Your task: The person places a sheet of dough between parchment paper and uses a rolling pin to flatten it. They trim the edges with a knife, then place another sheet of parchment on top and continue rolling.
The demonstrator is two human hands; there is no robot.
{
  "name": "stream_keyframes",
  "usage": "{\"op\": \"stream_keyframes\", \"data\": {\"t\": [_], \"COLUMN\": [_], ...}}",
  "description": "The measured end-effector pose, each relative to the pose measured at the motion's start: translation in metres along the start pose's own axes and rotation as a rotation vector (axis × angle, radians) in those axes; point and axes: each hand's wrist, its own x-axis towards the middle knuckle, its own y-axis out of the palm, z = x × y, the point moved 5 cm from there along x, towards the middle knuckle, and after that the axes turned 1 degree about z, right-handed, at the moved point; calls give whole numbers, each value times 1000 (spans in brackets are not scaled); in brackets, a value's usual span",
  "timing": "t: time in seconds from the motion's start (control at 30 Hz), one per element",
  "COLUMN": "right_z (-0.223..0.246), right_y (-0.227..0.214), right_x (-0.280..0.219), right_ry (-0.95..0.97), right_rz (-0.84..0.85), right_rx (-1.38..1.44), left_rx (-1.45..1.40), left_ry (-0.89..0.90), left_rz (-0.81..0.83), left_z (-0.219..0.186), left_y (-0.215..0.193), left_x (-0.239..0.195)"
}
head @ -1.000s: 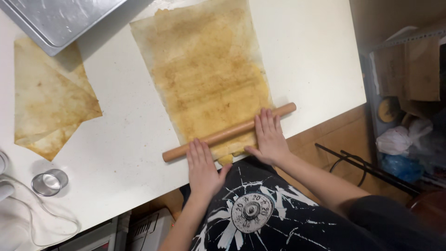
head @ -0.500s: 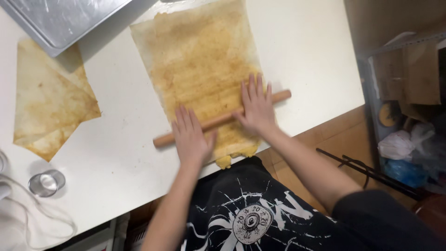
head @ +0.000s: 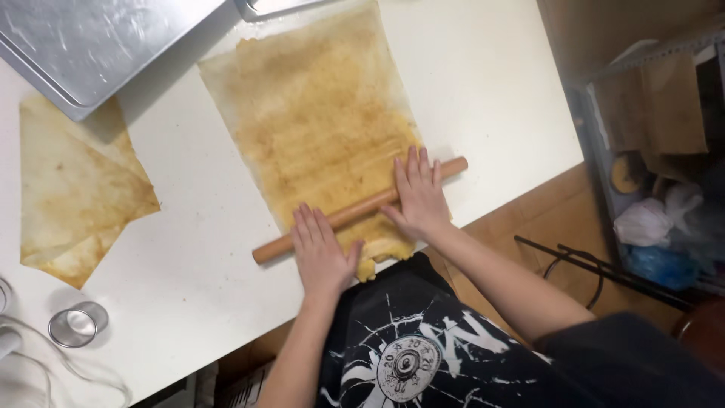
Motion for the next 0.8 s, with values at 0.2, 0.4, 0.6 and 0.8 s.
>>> {"op": "stream_keyframes", "data": {"t": [0.2, 0.4, 0.6, 0.8], "right_z": [-4, -10, -15, -8], "right_y": [15, 34, 47, 3], "right_x": [75, 19, -50, 117], "right_ry": [126, 7, -60, -22], "right_rz": [61, 11, 102, 15], "right_rx": [37, 36, 101, 58], "left_rx": [-53, -50, -82, -33], "left_ry": [5, 38, 130, -46], "left_rz": [-200, -127, -26, -204], "left_z": [26, 15, 0, 32], "left_y": [-6, 22, 51, -24], "left_x": [65, 17, -45, 102]}}
